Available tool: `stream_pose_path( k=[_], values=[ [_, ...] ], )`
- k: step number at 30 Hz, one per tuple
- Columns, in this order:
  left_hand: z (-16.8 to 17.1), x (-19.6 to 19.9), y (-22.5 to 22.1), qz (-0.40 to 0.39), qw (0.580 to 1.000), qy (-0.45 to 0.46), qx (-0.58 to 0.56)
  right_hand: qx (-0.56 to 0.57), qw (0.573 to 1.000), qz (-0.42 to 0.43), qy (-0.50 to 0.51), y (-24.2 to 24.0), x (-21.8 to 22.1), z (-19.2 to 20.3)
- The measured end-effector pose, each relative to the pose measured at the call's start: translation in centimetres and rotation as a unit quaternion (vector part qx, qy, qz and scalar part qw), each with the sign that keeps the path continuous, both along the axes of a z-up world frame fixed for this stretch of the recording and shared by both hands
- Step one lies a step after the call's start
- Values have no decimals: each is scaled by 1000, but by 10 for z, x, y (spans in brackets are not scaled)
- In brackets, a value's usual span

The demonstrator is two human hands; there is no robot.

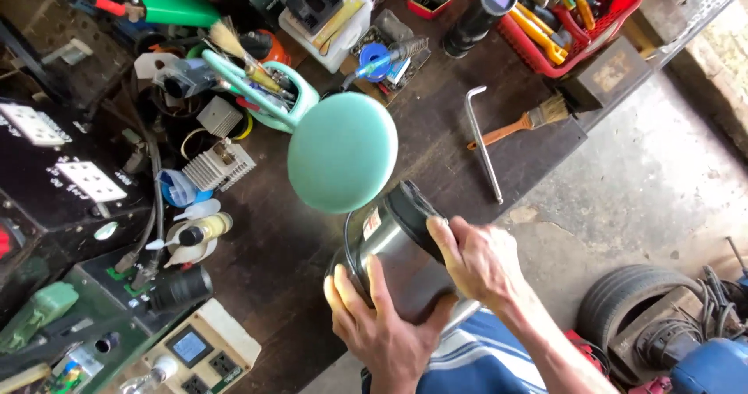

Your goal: Disassembling the base of a blender using an allen wrench on a repair workbench

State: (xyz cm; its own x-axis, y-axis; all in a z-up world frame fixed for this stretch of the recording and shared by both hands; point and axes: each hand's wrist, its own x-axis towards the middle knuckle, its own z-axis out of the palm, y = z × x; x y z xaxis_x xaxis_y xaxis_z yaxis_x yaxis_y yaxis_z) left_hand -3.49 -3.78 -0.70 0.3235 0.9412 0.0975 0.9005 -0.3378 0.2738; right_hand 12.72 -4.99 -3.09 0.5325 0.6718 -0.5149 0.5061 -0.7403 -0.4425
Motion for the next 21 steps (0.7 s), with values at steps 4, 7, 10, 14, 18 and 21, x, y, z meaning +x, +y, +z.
stream_pose_path(
  k=[4, 7, 10, 14, 18, 21],
  values=[
    [1, 1, 7, 10, 999, -30, 14, -15, 1000, -16, 1, 13, 10, 17],
    [1, -5, 12, 11, 994, -100, 41, -59, 989, -40, 130, -6, 19, 21],
    [-8, -23, 13, 20, 986, -168, -15, 47, 995, 79, 50, -49, 5, -1],
    [-37, -56, 0, 65, 963, -262, -24, 93, 984, 151, -6, -36, -37, 30],
    [-120, -76, -34, 234, 739, -608, -170, 369, 846, 353, -150, -24, -92, 53],
    [-119, -84, -35, 213, 763, -578, -194, 351, 776, 438, -288, -22, -98, 46]
  ],
)
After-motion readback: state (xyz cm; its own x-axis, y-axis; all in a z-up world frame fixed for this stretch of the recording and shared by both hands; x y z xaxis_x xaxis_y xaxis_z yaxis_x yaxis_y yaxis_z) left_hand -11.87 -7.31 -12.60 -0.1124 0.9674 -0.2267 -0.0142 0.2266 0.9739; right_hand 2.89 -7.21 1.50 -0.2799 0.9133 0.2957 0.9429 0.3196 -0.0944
